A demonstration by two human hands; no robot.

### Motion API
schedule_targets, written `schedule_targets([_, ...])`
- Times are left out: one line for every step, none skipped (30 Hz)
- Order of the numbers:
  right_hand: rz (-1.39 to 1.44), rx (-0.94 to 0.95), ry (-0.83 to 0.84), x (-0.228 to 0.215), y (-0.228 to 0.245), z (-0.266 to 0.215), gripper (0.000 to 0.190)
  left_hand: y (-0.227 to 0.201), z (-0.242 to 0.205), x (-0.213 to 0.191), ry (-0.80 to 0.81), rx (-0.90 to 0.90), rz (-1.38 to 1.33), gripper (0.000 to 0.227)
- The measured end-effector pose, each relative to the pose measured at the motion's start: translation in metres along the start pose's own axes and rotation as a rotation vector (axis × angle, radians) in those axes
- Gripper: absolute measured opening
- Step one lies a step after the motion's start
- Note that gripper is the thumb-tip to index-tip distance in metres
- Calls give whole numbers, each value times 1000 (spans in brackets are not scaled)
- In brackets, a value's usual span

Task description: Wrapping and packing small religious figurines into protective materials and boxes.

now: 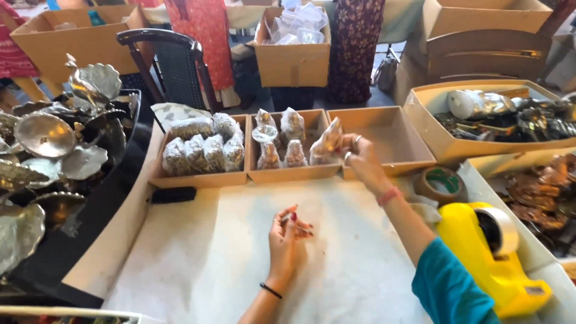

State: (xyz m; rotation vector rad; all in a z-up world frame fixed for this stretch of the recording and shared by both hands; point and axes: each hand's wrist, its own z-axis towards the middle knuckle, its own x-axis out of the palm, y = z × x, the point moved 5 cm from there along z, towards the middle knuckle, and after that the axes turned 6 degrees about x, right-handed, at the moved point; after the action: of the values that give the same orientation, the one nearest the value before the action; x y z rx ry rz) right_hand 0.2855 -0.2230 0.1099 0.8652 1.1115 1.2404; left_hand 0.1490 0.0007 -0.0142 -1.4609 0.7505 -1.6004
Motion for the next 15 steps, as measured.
schedule_targets([2,-4,3,1,-4,23,27,-6,3,3,-2,4,2,36])
schedule_targets([40,-25,-46,-1,-10,43,33,-9,2,7,14,-12,2,35])
schedule_targets([78,-47,-95,-4,-17,62,39,-12,0,10,29,-29,2,35])
schedule_targets([75,-44,-93,-5,-32,78,39,-11,-1,9,26,-31,-1,35])
schedule_targets([58,-30,-136,-8,-48,93,44,-10,-2,9,27,-29,18,34])
schedule_targets([43,-26,-178,-11,-60,113,48,-11,1,10,31,-19,38,33])
schedule_targets([42,-32,-175,-10,-68,125,48,-10,1,11,31,-12,35,33])
schedule_targets([15,0,-197,-7,-79,136,45,-8,2,9,20,-19,44,32])
schedule_targets([-12,33,-218,-5,-90,148,41,-7,2,8,8,-27,52,31])
schedule_targets([-8,28,-215,2,-83,150,41,-10,3,9,7,-21,55,31])
schedule_targets([-103,75,-279,5,-77,151,36,-12,4,10,5,-40,69,31])
schedule_targets([-201,127,-340,9,-73,149,31,-13,3,11,-1,-63,82,31])
schedule_targets([-200,127,-335,12,-77,158,31,-14,4,11,-6,-62,83,31])
schedule_targets([-268,158,-380,13,-84,163,29,-14,4,12,-6,-69,92,31])
schedule_targets([-336,189,-425,13,-90,169,28,-14,4,12,-6,-77,100,31])
